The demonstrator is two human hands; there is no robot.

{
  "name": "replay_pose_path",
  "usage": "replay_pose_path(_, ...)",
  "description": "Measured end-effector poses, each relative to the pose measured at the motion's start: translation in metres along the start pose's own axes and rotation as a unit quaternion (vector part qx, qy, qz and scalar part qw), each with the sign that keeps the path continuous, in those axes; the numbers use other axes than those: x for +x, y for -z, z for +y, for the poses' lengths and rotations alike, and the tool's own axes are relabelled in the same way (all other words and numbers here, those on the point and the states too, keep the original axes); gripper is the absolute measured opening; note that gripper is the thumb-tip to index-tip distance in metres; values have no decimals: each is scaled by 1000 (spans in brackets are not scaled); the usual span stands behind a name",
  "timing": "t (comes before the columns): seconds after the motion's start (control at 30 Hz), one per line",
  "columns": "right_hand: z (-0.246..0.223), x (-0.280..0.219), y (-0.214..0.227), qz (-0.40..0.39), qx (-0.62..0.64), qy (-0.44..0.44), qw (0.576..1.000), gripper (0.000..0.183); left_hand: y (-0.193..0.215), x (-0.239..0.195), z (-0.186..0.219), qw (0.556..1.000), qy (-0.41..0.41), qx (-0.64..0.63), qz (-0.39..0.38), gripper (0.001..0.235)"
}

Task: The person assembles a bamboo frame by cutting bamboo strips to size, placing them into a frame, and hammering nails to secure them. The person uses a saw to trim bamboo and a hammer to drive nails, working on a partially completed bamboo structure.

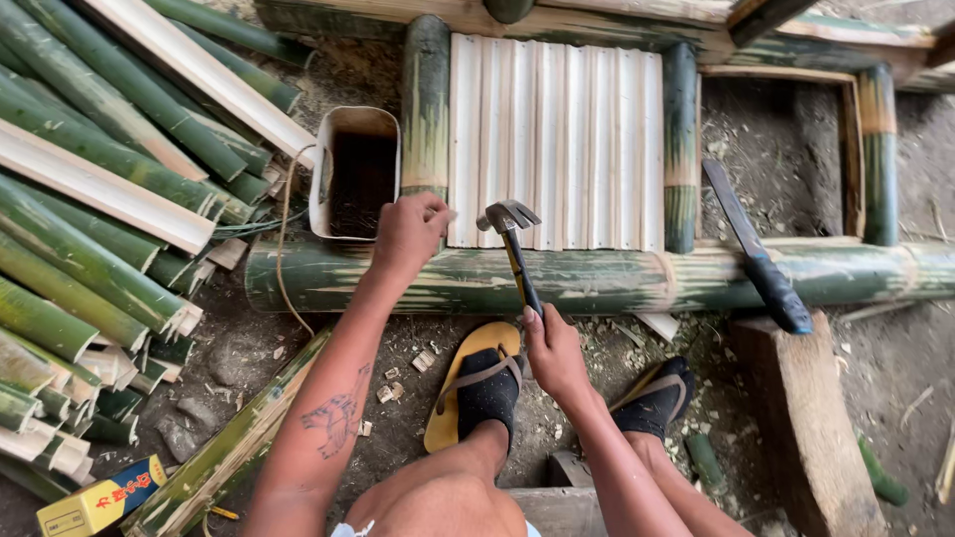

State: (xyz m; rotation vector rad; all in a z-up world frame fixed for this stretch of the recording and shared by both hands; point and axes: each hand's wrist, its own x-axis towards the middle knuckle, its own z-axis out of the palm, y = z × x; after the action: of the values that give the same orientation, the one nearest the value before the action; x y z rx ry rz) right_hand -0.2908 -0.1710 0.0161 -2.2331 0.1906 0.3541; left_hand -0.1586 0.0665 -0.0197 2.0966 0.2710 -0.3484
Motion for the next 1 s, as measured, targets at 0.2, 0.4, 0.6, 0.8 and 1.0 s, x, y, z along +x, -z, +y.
replay_pose_path(0.2,12,-11,18,-3,-67,-28,997,39,-62,6,-17,986,-153,61,33,27)
replay_pose_path(0.4,21,-18,16,-31,-73,-63,995,38,-89,4,-31,974,-168,94,122,7)
replay_pose_path(0.6,38,-28,19,9,20,-61,998,41,-101,-5,-24,946,-246,143,152,3)
replay_pose_path(0.8,28,-33,17,19,52,-34,998,39,-96,-3,-19,964,-202,142,98,7)
replay_pose_path(1.0,13,-32,11,4,14,-32,999,37,-98,-6,-23,963,-205,131,114,9)
